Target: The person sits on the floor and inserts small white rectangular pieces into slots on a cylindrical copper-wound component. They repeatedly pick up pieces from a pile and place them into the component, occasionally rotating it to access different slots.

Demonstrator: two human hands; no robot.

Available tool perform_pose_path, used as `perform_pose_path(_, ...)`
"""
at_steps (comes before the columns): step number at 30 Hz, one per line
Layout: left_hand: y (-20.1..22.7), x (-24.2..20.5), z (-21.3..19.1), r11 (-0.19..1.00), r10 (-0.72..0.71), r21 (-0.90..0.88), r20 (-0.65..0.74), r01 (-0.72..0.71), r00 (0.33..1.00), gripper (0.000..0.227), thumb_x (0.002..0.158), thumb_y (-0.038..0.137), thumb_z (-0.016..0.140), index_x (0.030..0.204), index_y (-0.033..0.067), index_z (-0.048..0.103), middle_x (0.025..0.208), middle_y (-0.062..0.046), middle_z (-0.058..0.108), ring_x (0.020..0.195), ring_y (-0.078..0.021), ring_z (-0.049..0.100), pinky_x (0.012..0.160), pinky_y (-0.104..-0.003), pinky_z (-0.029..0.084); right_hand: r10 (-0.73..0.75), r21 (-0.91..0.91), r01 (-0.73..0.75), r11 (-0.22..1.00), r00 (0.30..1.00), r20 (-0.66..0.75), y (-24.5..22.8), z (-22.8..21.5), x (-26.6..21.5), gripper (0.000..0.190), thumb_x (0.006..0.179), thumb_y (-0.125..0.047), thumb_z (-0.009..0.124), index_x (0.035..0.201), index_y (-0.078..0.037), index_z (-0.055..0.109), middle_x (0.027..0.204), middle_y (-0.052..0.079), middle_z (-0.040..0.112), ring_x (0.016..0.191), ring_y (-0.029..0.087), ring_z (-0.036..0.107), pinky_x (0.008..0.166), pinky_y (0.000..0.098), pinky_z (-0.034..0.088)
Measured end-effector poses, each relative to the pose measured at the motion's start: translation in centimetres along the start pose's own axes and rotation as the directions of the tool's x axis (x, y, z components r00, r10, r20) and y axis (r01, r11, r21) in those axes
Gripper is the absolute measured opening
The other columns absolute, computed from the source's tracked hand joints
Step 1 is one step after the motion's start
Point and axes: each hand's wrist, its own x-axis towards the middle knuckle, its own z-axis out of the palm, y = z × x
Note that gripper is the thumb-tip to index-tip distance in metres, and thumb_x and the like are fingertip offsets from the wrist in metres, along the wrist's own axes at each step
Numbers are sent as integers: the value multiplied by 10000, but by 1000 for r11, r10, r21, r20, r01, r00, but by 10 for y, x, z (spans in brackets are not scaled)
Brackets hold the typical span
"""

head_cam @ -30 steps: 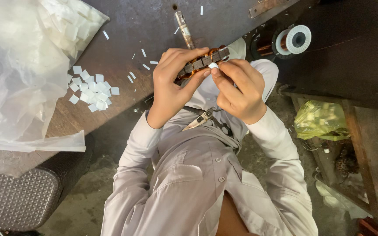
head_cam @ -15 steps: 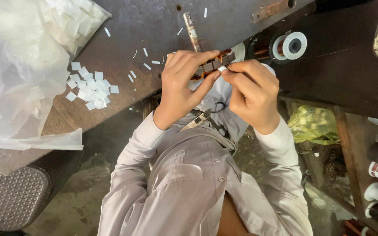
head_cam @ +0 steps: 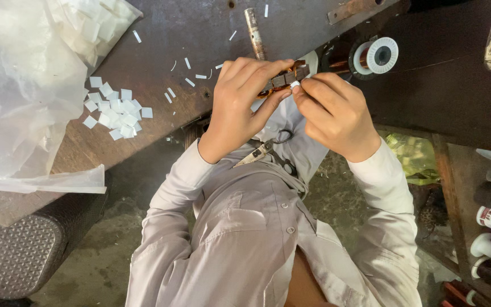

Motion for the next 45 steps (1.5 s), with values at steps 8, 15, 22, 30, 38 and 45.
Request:
perform_pose_path(8, 1, 1, -4, 999, 31, 12, 59, -32, 998, 431, 942, 78, 804, 1334, 59, 625, 1172, -63, 681, 1067, -261, 605, 910, -385, 413, -10, -116, 17, 993, 998, 60, -7, 1, 2, 109, 834, 103, 737, 886, 64, 649, 969, 157, 631, 874, 307, 649, 661, 370, 533)
perform_pose_path(15, -1, 4, -8, 999, 33, -10, 74, -32, 997, 423, 949, 59, 788, 1339, 55, 625, 1177, -69, 680, 1072, -270, 605, 908, -383, 415, -37, -171, 9, 985, 986, -162, -8, 26, -2, 173, 772, 85, 730, 935, 115, 682, 986, 193, 633, 893, 350, 662, 679, 394, 569)
perform_pose_path(22, -10, 6, -8, 995, 98, -5, 99, -98, 990, 412, 933, 54, 796, 1313, 58, 636, 1177, -66, 688, 1058, -275, 612, 897, -391, 415, -9, -203, -15, 979, 993, -116, -13, 29, -5, 258, 720, 48, 719, 961, 126, 668, 974, 212, 628, 834, 362, 663, 673, 391, 560)
perform_pose_path(30, -24, 23, -22, 977, 212, -71, 219, -202, 952, 392, 889, 105, 820, 1256, 74, 684, 1115, -68, 674, 974, -265, 599, 864, -385, 476, 145, 16, -147, 989, 941, -306, -28, 35, -10, 298, 787, 198, 701, 1074, 121, 675, 1004, 188, 631, 887, 371, 683, 748, 432, 598)
perform_pose_path(38, -41, 29, -24, 950, 285, -216, 317, -224, 905, 376, 895, 122, 840, 1208, 59, 640, 1183, -77, 668, 1043, -295, 662, 927, -388, 551, 158, 49, -150, 987, 944, -290, -27, 37, -16, 250, 778, 179, 700, 1015, 101, 718, 990, 174, 647, 849, 356, 687, 696, 410, 582)
perform_pose_path(45, -38, 20, -18, 956, 280, -160, 261, -245, 924, 394, 876, 105, 844, 1201, 21, 638, 1188, -115, 668, 977, -305, 662, 870, -383, 559, 96, 48, -87, 995, 956, -277, -17, 37, -16, 244, 755, 186, 689, 985, 109, 718, 978, 175, 649, 836, 340, 688, 652, 382, 576)
